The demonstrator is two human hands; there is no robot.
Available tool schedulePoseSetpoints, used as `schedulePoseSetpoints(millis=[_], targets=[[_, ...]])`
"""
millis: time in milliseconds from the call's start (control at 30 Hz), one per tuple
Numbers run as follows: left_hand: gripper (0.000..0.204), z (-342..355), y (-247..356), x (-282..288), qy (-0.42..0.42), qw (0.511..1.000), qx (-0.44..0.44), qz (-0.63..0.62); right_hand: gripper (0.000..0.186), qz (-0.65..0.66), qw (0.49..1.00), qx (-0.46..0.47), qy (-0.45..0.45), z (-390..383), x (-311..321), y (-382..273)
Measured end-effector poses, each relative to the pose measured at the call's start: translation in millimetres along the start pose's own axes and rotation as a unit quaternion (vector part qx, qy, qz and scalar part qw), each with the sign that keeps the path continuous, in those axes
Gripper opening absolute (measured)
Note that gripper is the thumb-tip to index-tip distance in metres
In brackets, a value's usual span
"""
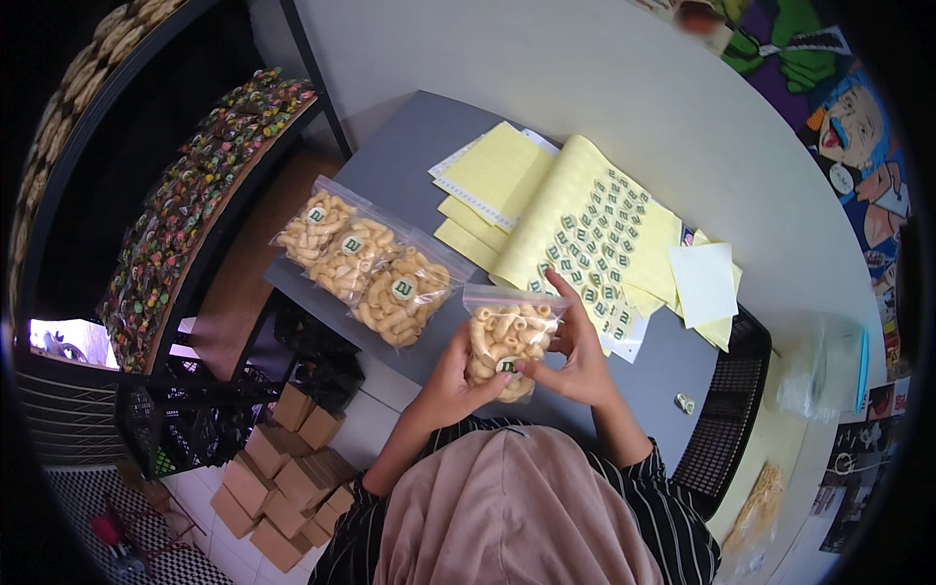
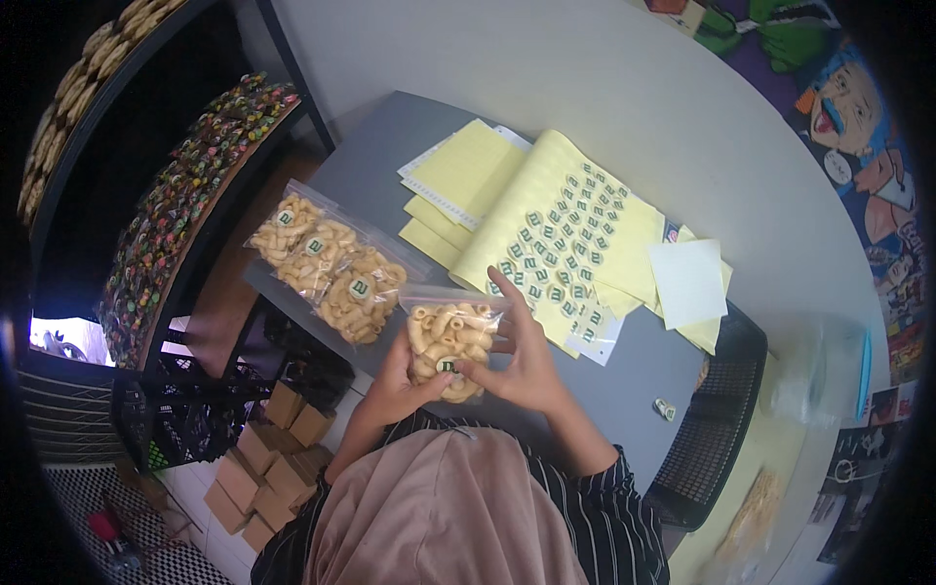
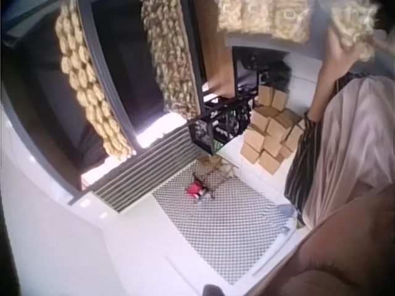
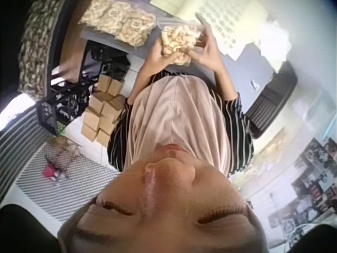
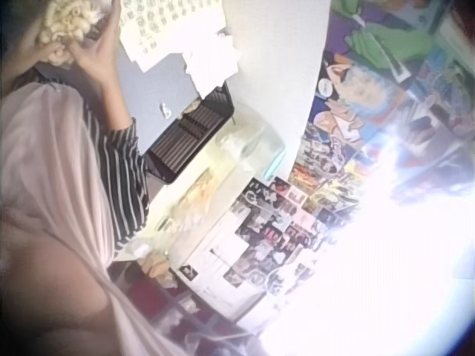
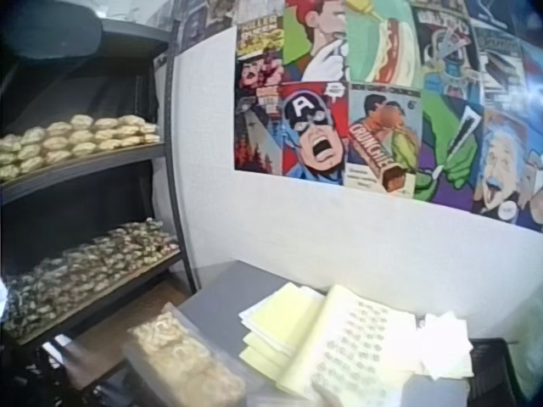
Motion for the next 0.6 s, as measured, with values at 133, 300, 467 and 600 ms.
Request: schedulePoseSetpoints(millis=[133, 300, 467, 600], targets=[[0.096, -7, 34, 26, 0.039, 0.999, 0.000, -0.002, 0.085, 0.045, 0.997, 0.044, 0.036, 61, -3, -4], [0.083, -31, 64, 88, 0.115, 0.989, -0.090, 0.018, 0.075, 0.061, 0.991, 0.043, 0.113, 204, -5, 6], [0.064, -67, 64, 143, 0.262, 0.958, -0.105, 0.051, 0.077, -0.071, 0.983, -0.021, 0.170, 311, -58, 82], [0.051, -97, 49, 174, 0.365, 0.922, -0.108, 0.075, 0.097, -0.144, 0.970, -0.094, 0.174, 356, -74, 143]])
Point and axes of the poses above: each hand's wrist, its own z-axis towards the middle knuckle, its own x-axis out of the back of the hand, y = z × x, the point moved 2 cm from there along z, towards the middle knuckle, and after that the axes turned 4 degrees about -z, right-handed, at the moved point
